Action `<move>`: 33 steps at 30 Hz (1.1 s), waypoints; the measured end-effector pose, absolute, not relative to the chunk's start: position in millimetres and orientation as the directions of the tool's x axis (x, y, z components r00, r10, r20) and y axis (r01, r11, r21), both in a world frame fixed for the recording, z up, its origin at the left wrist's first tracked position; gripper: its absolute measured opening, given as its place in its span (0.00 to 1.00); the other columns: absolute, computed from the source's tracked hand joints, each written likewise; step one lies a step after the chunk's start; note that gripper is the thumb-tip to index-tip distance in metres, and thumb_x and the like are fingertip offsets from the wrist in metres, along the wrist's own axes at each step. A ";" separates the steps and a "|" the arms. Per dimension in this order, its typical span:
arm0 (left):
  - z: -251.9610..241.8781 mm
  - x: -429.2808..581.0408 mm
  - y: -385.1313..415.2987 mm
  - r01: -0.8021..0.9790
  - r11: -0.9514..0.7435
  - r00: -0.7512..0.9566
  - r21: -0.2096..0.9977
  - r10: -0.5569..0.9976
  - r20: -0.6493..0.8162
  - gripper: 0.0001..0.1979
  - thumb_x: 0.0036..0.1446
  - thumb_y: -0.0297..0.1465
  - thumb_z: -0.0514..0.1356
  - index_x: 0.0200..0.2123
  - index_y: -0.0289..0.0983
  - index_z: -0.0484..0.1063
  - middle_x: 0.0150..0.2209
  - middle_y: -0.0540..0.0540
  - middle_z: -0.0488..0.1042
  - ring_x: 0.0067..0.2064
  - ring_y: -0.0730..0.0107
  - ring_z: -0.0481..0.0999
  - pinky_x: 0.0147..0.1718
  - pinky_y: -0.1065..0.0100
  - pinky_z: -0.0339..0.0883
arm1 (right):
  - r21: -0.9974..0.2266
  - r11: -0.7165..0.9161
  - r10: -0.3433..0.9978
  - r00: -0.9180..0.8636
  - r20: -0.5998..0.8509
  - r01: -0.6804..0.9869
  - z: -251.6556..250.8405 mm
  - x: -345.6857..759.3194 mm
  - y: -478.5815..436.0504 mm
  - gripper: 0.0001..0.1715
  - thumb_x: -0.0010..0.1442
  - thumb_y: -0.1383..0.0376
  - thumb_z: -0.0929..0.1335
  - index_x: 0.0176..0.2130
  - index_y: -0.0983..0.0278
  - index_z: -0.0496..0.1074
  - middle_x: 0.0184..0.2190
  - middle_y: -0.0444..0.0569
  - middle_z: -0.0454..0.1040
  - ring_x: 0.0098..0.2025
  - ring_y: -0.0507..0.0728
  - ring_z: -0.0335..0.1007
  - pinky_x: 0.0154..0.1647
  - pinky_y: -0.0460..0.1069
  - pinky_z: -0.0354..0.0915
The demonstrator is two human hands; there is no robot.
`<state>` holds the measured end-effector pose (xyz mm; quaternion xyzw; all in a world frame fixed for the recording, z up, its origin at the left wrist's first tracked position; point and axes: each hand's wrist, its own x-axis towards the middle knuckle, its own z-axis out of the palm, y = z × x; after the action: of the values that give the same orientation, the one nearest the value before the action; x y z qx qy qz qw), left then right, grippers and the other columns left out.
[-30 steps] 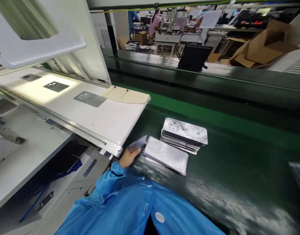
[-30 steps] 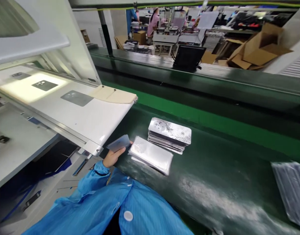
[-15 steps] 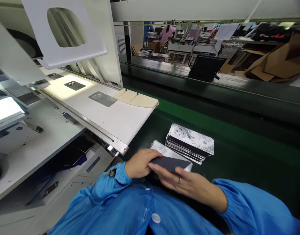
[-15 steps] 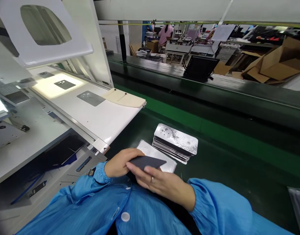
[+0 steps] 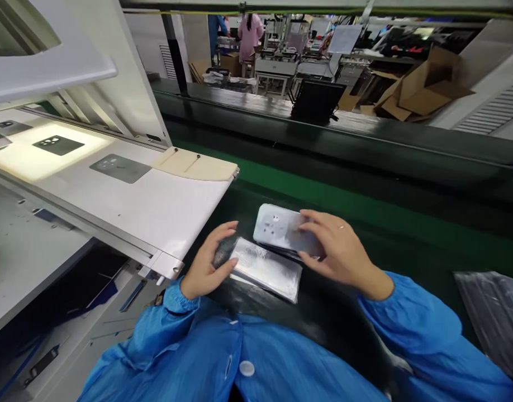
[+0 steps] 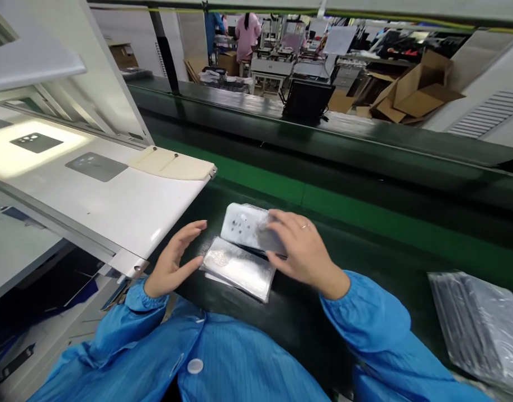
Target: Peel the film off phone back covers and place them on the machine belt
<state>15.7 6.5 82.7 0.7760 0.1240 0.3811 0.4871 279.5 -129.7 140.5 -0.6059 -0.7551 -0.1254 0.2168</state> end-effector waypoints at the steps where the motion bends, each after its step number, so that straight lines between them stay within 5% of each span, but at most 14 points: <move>1: 76.1 14.3 8.0 -0.196 -0.471 0.639 0.860 0.604 0.477 0.23 0.58 0.27 0.59 0.56 0.41 0.62 0.62 0.39 0.60 0.63 0.55 0.61 0.62 0.51 0.55 | -0.108 0.178 0.871 -0.106 0.480 0.978 140.7 290.0 -127.9 0.22 0.56 0.60 0.67 0.50 0.64 0.66 0.57 0.61 0.64 0.55 0.70 0.63 0.49 0.67 0.64; 9: 21.4 4.9 10.5 -0.023 -0.451 0.552 0.892 0.738 0.387 0.13 0.59 0.28 0.58 0.48 0.39 0.68 0.53 0.39 0.69 0.56 0.58 0.69 0.58 0.54 0.62 | -0.237 0.041 0.997 -0.022 0.080 0.971 123.7 326.2 -101.8 0.23 0.50 0.56 0.70 0.43 0.63 0.64 0.55 0.59 0.65 0.54 0.69 0.62 0.50 0.62 0.63; 14: 2.1 -3.3 11.5 0.050 -0.451 0.482 0.891 0.792 0.374 0.09 0.58 0.29 0.58 0.44 0.39 0.70 0.49 0.41 0.72 0.53 0.60 0.72 0.55 0.56 0.65 | -0.203 0.029 1.000 -0.028 0.008 0.979 126.3 322.6 -96.7 0.21 0.51 0.60 0.69 0.44 0.62 0.62 0.55 0.56 0.65 0.50 0.66 0.66 0.45 0.58 0.66; 19: -5.2 -3.8 12.1 0.083 -0.486 0.498 0.870 0.776 0.386 0.08 0.59 0.27 0.57 0.43 0.38 0.70 0.47 0.41 0.72 0.51 0.61 0.72 0.53 0.55 0.66 | -0.028 0.081 0.992 -0.078 0.100 0.996 122.4 319.6 -103.9 0.30 0.54 0.56 0.71 0.52 0.66 0.64 0.63 0.58 0.56 0.61 0.70 0.54 0.57 0.66 0.59; 23: -5.0 -3.2 12.1 0.084 -0.503 0.511 0.860 0.763 0.396 0.08 0.59 0.27 0.57 0.43 0.39 0.70 0.47 0.41 0.72 0.51 0.61 0.72 0.53 0.56 0.66 | 0.144 0.098 0.969 -0.127 0.212 0.985 109.7 313.1 -115.8 0.25 0.62 0.62 0.66 0.56 0.71 0.65 0.58 0.58 0.63 0.61 0.68 0.56 0.59 0.65 0.58; 33: -5.6 -5.0 11.7 0.069 -0.517 0.518 0.853 0.750 0.412 0.08 0.59 0.26 0.57 0.42 0.38 0.71 0.46 0.41 0.73 0.50 0.62 0.72 0.51 0.57 0.67 | 0.148 0.171 0.938 -0.206 0.277 0.974 112.4 311.3 -123.1 0.18 0.65 0.62 0.64 0.50 0.70 0.72 0.49 0.54 0.73 0.54 0.63 0.67 0.52 0.58 0.69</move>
<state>-5.0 11.7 -5.6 0.7670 0.2669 0.4122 0.4129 311.3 -123.1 112.4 -0.6270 -0.7627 -0.1469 0.0609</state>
